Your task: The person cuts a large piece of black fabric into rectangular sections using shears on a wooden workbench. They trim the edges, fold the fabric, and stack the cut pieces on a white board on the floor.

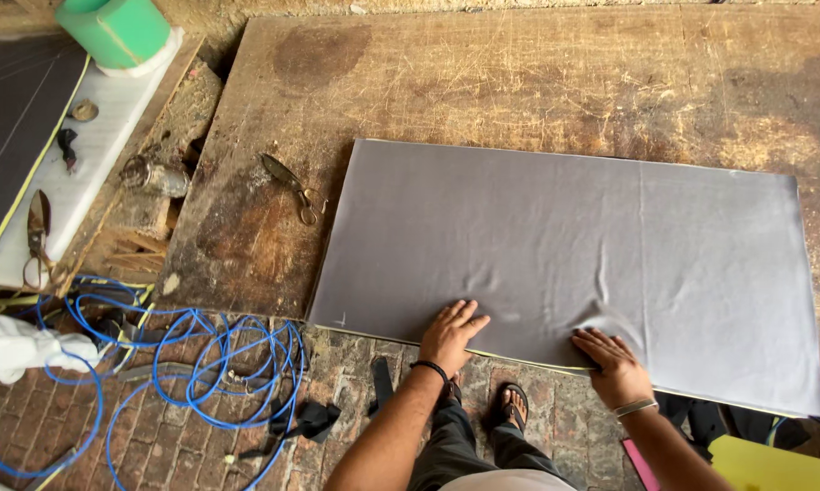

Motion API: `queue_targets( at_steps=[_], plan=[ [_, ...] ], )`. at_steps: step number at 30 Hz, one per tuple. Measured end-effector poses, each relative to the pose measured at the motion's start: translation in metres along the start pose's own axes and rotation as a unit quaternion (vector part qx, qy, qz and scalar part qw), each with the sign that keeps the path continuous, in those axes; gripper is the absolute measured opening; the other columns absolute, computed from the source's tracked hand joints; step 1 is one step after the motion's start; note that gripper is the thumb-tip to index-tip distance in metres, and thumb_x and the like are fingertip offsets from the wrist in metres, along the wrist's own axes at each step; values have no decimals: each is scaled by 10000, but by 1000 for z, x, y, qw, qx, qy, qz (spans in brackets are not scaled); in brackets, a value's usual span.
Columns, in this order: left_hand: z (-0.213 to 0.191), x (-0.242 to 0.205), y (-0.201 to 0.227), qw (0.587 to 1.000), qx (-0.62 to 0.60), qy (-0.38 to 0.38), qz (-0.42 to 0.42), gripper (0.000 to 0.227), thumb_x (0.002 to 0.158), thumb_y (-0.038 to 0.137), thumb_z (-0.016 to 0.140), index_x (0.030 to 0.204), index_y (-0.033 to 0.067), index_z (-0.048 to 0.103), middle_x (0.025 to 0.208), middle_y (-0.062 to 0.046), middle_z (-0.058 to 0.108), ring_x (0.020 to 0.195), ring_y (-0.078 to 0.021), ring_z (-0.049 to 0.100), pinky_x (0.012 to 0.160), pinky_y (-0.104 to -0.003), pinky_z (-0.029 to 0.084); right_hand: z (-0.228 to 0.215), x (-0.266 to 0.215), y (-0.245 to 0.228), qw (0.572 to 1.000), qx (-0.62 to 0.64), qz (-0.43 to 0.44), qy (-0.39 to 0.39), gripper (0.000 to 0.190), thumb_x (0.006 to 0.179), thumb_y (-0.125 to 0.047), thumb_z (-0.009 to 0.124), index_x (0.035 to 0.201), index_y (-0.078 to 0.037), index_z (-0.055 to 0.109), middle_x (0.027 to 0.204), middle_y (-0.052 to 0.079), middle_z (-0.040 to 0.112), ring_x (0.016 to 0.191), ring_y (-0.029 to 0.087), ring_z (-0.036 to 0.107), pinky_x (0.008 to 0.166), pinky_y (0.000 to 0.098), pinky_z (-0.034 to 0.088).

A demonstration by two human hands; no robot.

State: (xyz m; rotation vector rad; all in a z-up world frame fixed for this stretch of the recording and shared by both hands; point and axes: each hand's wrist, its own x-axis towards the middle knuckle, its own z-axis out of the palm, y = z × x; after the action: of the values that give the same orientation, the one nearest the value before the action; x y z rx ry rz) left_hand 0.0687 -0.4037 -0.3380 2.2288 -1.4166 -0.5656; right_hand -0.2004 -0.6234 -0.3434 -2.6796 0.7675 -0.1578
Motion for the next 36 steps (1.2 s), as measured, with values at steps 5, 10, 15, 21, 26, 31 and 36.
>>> queue_targets(
  at_steps=[5, 10, 15, 21, 26, 31, 36],
  plan=[
    [-11, -5, 11, 990, 39, -15, -135, 886, 683, 147, 904, 1460, 338, 524, 1649, -102, 286, 1515, -318, 271, 1238, -472, 225, -5, -9, -18, 1000, -1, -3, -27, 512, 851, -153, 691, 1350, -255, 638, 1465, -61, 573, 1424, 126, 466, 1223, 378, 331],
    [-6, -12, 21, 965, 88, 21, -245, 868, 802, 6, 768, 1536, 333, 438, 1673, -116, 201, 1527, -322, 219, 1209, -504, 236, -11, -10, -32, 997, -32, -28, -70, 653, 797, -289, 764, 1414, -217, 561, 1549, -28, 452, 1469, 182, 362, 1223, 432, 265],
    [-4, -54, 22, 955, 5, -19, -297, 792, 843, 14, 736, 1529, 290, 453, 1703, -68, 155, 1555, -292, 185, 1236, -498, 228, -16, -1, -55, 995, -50, 14, -83, 734, 753, -290, 800, 1440, -181, 569, 1544, 44, 447, 1445, 267, 358, 1220, 457, 235],
    [-12, -178, -24, 854, -180, 32, -488, 652, 875, 193, 806, 1459, 223, 518, 1685, -96, 195, 1563, -319, 169, 1242, -472, 275, 12, 12, -137, 979, 35, -166, -116, 391, 793, -212, 761, 1180, -211, 704, 1428, 19, 596, 1333, 266, 527, 1121, 410, 424],
    [35, -348, -77, 739, -213, 197, -608, 605, 773, 215, 855, 1343, 198, 653, 1629, -140, 313, 1521, -347, 266, 1235, -450, 316, 63, -4, -253, 933, 87, -278, -211, 315, 812, -259, 776, 1101, -159, 699, 1208, 37, 717, 1173, 275, 643, 988, 410, 527],
    [94, -551, -103, 636, -251, 304, -663, 577, 741, 270, 877, 1274, 178, 676, 1507, -116, 513, 1412, -322, 451, 1148, -449, 407, 137, -58, -402, 864, -30, -268, -426, 236, 948, -334, 695, 1075, -136, 667, 1080, 52, 776, 963, 261, 760, 863, 407, 593],
    [140, -695, -75, 505, -266, 375, -730, 536, 704, 230, 872, 1217, 178, 729, 1304, -157, 686, 1220, -302, 656, 1033, -415, 537, 203, -122, -508, 801, 21, -316, -509, 242, 880, -281, 748, 973, -61, 713, 923, 82, 833, 866, 190, 807, 819, 361, 605]
  ],
)
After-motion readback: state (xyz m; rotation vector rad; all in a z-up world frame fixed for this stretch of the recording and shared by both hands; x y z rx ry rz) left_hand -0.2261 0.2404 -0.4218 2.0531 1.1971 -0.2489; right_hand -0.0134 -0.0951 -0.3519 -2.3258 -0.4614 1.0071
